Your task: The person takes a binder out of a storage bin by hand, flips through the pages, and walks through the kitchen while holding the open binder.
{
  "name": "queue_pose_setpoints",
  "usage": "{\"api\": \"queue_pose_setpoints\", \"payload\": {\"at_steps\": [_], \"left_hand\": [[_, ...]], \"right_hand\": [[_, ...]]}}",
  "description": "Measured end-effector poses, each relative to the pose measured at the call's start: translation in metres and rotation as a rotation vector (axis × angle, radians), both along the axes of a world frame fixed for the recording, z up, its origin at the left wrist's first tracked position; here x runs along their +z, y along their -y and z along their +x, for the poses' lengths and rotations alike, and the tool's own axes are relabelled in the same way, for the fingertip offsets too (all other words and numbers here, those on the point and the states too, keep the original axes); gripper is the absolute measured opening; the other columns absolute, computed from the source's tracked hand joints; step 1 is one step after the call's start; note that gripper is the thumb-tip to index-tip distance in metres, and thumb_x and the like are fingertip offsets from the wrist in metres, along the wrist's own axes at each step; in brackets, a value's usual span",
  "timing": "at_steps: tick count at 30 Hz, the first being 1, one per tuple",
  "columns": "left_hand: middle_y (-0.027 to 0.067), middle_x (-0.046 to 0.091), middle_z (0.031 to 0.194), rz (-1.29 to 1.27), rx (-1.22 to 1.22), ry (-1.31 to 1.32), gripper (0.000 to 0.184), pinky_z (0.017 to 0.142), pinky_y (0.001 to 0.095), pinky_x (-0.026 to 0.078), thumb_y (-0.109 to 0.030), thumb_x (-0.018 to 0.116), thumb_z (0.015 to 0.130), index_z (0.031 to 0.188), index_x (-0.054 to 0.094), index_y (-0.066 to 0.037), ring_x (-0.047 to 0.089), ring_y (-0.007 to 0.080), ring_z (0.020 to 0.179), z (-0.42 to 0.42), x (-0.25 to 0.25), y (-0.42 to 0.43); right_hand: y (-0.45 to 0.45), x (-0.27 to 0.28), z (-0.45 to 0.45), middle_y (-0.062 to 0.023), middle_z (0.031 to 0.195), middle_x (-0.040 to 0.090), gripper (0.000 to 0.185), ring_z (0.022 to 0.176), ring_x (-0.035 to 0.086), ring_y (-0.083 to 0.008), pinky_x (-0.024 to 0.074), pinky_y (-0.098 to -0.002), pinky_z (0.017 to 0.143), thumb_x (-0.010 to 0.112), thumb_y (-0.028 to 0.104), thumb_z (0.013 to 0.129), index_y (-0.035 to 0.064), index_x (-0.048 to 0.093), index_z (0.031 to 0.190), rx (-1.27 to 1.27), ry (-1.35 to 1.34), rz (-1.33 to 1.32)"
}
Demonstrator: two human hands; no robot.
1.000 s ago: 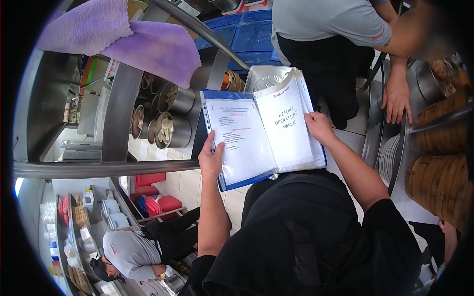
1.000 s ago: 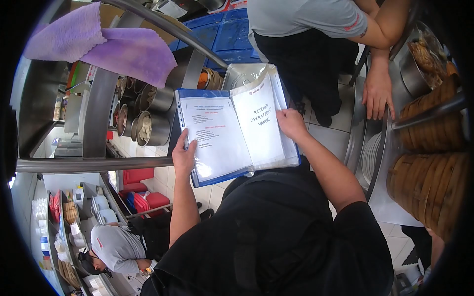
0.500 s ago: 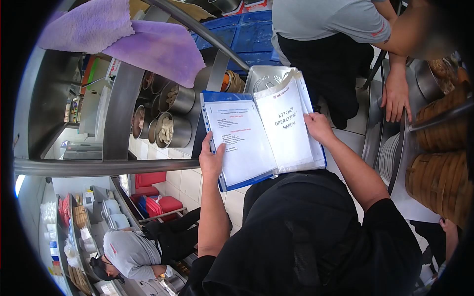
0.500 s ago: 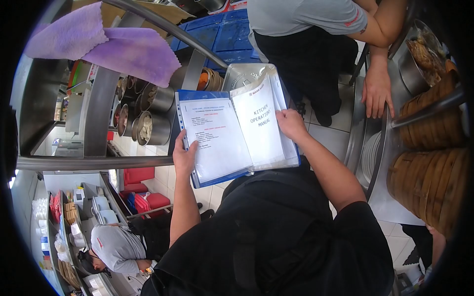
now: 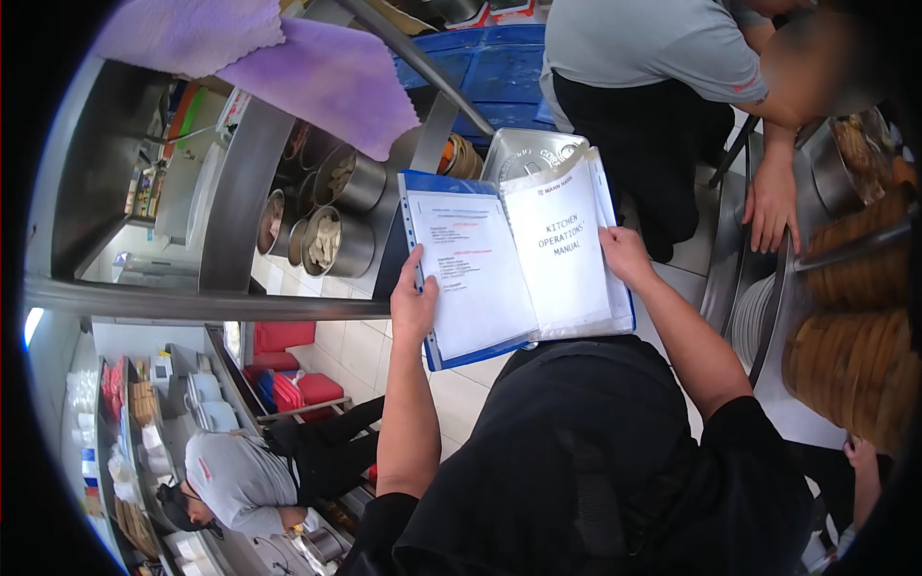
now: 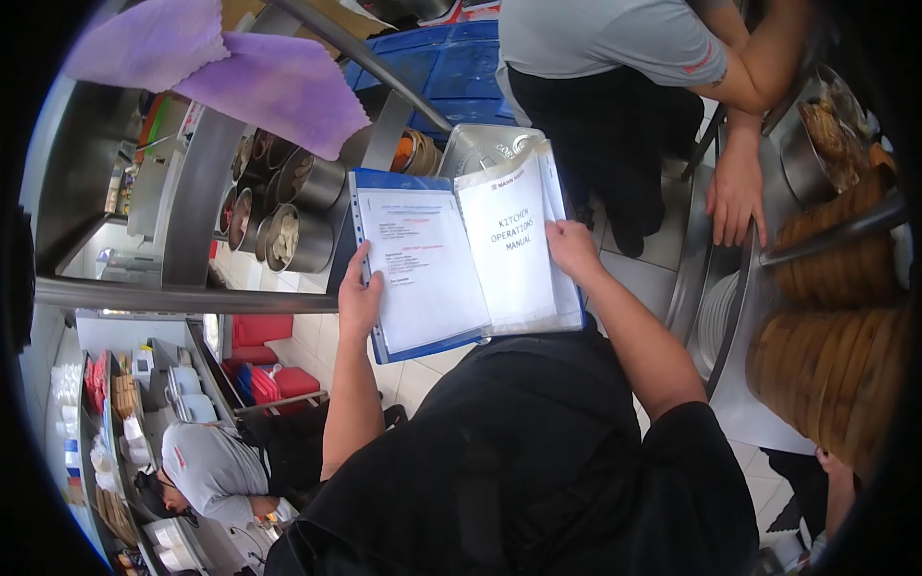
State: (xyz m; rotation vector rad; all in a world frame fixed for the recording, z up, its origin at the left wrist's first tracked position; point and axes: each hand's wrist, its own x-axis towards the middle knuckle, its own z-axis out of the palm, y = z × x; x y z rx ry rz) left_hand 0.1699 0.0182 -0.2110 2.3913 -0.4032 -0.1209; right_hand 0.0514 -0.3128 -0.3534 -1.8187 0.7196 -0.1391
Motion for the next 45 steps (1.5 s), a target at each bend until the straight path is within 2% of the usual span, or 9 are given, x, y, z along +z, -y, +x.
{"api": "queue_pose_setpoints", "payload": {"at_steps": [11, 14, 17, 19, 26, 29, 32, 41, 45], "left_hand": [[0.0157, 0.062, 0.128, -0.341, 0.043, -0.202, 0.071, 0.094, 0.0286, 0.05, 0.004, 0.065, 0.088, 0.153, 0.035, -0.004, 0.062, 0.0181, 0.112, -0.005, 0.002, 0.018], [0.0141, 0.062, 0.13, -0.305, 0.084, -0.22, 0.073, 0.097, 0.0302, 0.049, 0.0, 0.07, 0.086, 0.152, 0.037, -0.006, 0.063, 0.0195, 0.112, -0.006, 0.0, 0.022], [0.0142, 0.066, 0.125, -0.221, 0.088, -0.209, 0.076, 0.094, 0.0307, 0.051, -0.004, 0.074, 0.084, 0.151, 0.038, -0.008, 0.066, 0.0194, 0.107, -0.008, 0.003, 0.027], [0.0143, 0.067, 0.121, -0.15, 0.067, -0.163, 0.077, 0.093, 0.0311, 0.052, -0.007, 0.076, 0.082, 0.15, 0.04, -0.008, 0.068, 0.0197, 0.104, -0.009, 0.005, 0.03], [0.0155, 0.069, 0.112, -0.213, 0.062, -0.154, 0.062, 0.089, 0.0327, 0.053, -0.008, 0.077, 0.083, 0.137, 0.047, -0.007, 0.068, 0.0222, 0.099, -0.011, 0.001, 0.035], [0.0154, 0.068, 0.108, -0.244, 0.064, -0.151, 0.051, 0.085, 0.0332, 0.054, -0.009, 0.076, 0.084, 0.128, 0.05, -0.007, 0.068, 0.0219, 0.094, -0.004, -0.015, 0.027], [0.0156, 0.067, 0.107, -0.129, 0.123, -0.174, 0.04, 0.083, 0.0335, 0.053, -0.012, 0.074, 0.086, 0.12, 0.052, -0.005, 0.067, 0.021, 0.092, -0.008, -0.002, 0.029], [0.0113, 0.065, 0.095, -0.17, 0.109, -0.095, 0.021, 0.078, 0.0313, 0.05, -0.018, 0.065, 0.095, 0.106, 0.057, -0.002, 0.061, 0.0173, 0.083, 0.009, -0.022, -0.005], [0.0105, 0.065, 0.092, -0.19, 0.145, -0.124, 0.021, 0.076, 0.0309, 0.05, -0.02, 0.063, 0.097, 0.104, 0.058, -0.001, 0.059, 0.0157, 0.081, 0.011, -0.027, -0.006]], "right_hand": [[0.001, -0.009, 0.001, -0.014, 0.087, 0.072, 0.046, 0.078, 0.064, -0.0177, 0.0506, -0.0331, 0.074, 0.051, 0.034, 0.102, -0.0086, 0.069, 0.104, -0.025, -0.015, 0.149], [0.001, -0.002, -0.001, -0.0147, 0.09, 0.072, 0.052, 0.081, 0.064, -0.0179, 0.0505, -0.0327, 0.077, 0.049, 0.038, 0.103, -0.0102, 0.068, 0.106, -0.035, -0.022, 0.189], [-0.001, 0.007, 0.0, -0.0226, 0.092, 0.072, 0.054, 0.086, 0.069, -0.0289, 0.05, -0.0379, 0.082, 0.049, 0.04, 0.103, -0.0105, 0.068, 0.103, -0.087, -0.054, 0.225], [-0.001, 0.01, 0.0, -0.0227, 0.092, 0.072, 0.057, 0.087, 0.069, -0.0291, 0.0499, -0.0381, 0.083, 0.048, 0.042, 0.103, -0.0108, 0.068, 0.103, -0.083, -0.076, 0.194], [0.001, 0.004, 0.0, -0.0244, 0.093, 0.071, 0.062, 0.089, 0.069, -0.0317, 0.05, -0.0388, 0.084, 0.047, 0.047, 0.102, -0.0108, 0.068, 0.103, -0.071, -0.068, 0.159], [0.003, -0.002, 0.001, -0.0159, 0.093, 0.072, 0.062, 0.086, 0.066, -0.0195, 0.05, -0.0324, 0.082, 0.047, 0.047, 0.103, -0.0105, 0.069, 0.105, -0.05, -0.089, 0.178], [0.001, 0.001, 0.0, -0.0254, 0.096, 0.071, 0.061, 0.093, 0.069, -0.0331, 0.0493, -0.0392, 0.087, 0.047, 0.047, 0.102, -0.0097, 0.069, 0.106, -0.067, -0.069, 0.174], [0.002, 0.003, -0.001, -0.0266, 0.097, 0.071, 0.06, 0.095, 0.069, -0.0358, 0.0493, -0.0397, 0.087, 0.047, 0.046, 0.102, -0.0091, 0.069, 0.107, -0.043, -0.064, 0.138], [0.001, 0.005, 0.0, -0.0175, 0.091, 0.072, 0.062, 0.084, 0.066, -0.0203, 0.0504, -0.0336, 0.081, 0.047, 0.047, 0.103, -0.0117, 0.068, 0.104, -0.033, -0.058, 0.131]]}}
